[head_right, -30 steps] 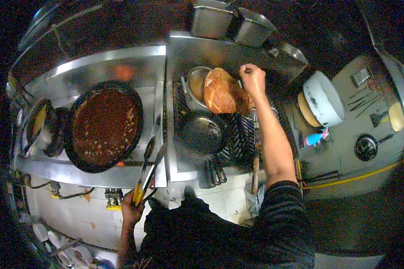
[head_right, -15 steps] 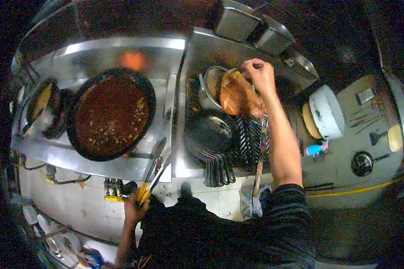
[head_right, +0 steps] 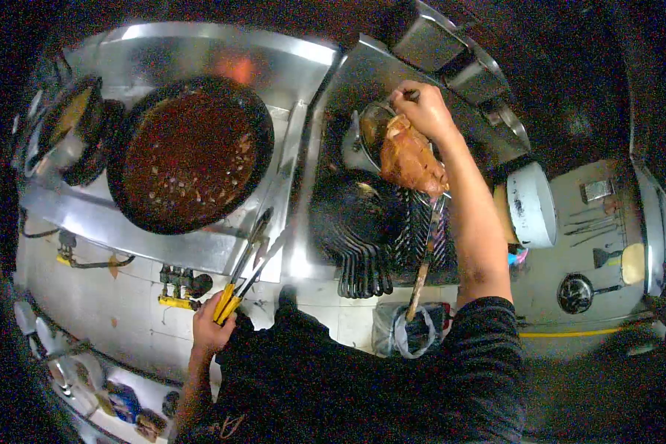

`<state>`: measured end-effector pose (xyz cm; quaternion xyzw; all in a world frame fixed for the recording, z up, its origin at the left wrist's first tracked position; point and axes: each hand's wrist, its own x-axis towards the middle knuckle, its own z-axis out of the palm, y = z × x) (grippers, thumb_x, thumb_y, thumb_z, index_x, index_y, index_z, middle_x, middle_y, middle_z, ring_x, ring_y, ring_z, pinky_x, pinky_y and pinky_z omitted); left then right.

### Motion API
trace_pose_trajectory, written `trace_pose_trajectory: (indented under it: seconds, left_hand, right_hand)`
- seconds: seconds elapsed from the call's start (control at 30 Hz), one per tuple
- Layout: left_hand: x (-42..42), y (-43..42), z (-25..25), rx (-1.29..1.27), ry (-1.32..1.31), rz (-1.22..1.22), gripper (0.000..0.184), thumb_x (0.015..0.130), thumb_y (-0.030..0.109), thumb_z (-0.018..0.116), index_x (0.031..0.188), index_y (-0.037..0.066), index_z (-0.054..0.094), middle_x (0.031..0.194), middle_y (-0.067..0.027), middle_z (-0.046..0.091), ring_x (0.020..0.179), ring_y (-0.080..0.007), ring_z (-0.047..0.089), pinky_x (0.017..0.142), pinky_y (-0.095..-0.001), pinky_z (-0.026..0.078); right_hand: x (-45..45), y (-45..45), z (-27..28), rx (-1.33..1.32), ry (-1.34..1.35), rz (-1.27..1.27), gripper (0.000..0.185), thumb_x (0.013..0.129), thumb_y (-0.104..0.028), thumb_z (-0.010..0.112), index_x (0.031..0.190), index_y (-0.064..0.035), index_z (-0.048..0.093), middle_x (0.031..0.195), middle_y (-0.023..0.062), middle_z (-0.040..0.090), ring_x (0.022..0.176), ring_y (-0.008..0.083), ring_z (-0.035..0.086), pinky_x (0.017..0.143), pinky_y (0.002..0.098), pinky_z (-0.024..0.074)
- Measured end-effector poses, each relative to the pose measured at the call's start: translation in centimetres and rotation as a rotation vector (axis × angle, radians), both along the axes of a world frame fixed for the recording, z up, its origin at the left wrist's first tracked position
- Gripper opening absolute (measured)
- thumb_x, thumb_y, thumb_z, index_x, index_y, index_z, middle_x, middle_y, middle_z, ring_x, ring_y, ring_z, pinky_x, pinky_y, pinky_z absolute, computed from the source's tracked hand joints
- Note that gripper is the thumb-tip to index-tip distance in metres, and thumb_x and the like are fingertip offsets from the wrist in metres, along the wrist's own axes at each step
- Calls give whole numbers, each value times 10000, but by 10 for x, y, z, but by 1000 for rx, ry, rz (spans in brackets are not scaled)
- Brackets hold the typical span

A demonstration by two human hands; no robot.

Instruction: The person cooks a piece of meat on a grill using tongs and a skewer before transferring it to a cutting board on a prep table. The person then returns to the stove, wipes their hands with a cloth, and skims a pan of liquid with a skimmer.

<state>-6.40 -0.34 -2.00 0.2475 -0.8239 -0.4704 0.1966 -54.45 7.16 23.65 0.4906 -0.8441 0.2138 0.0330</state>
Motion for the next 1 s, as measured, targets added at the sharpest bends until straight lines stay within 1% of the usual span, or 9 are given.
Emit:
trace_pose_trajectory:
  seconds: [0.03,0.17,0.3,0.4,0.53,0.63,0.73,0.87,1.0]
  left_hand:
    - [3,2,-6,11,32,23,478,701,116,667,1139,13,506,1029,-176,604,887,-358,597,764,-403,492]
    - [12,0,-15,-28,40,41,478,696,106,671,1132,5,502,1039,-193,596,908,-363,594,779,-405,492]
    - [23,0,-27,50,69,69,503,678,93,683,1135,-10,498,1036,-209,591,906,-375,592,782,-412,489]
    - [27,0,-36,99,45,84,518,674,94,685,1143,-12,494,1027,-211,591,901,-376,592,780,-412,490]
    - [26,-5,-24,114,-26,67,524,673,95,682,1155,10,496,1029,-198,591,906,-368,590,783,-409,486]
    - [28,-5,-30,116,-21,73,519,677,100,678,1156,17,497,1033,-190,592,904,-364,590,787,-406,484]
    - [27,-7,-26,98,13,83,503,679,100,676,1142,9,502,1024,-188,596,903,-366,590,786,-406,485]
    - [26,-8,-30,132,24,91,481,682,99,675,1123,-2,512,1004,-196,599,901,-366,590,783,-408,486]
    - [22,-9,-35,123,47,87,477,684,103,677,1118,-7,515,990,-202,601,883,-367,594,770,-405,490]
  right_hand:
    - [6,-4,5,111,-115,-21,123,799,-98,567,836,15,598,722,105,619,634,176,606,634,296,475]
    - [-20,-8,-22,62,270,206,114,783,-37,567,894,-26,549,801,57,616,658,105,585,610,278,461]
    - [0,-14,5,45,-55,63,154,765,-12,528,918,-33,540,803,63,599,645,120,570,588,278,460]
    - [-7,-12,-1,259,11,85,203,751,-85,587,944,-23,580,937,136,627,863,290,616,787,345,468]
    - [-10,-24,-8,337,113,-65,162,736,-70,564,886,-20,599,862,138,642,835,322,621,766,360,479]
    - [-11,-22,-7,190,80,6,138,767,-98,561,864,-11,606,828,157,645,790,320,631,735,363,487]
    - [0,-23,3,221,-111,-198,157,791,-133,569,870,-2,602,832,183,640,744,325,636,708,369,491]
    - [-35,-15,-16,167,118,-76,160,799,-136,576,872,6,591,757,147,646,628,230,647,624,347,500]
    - [-4,-25,-1,76,-55,-153,169,801,-135,568,866,19,591,749,146,646,636,254,643,644,356,496]
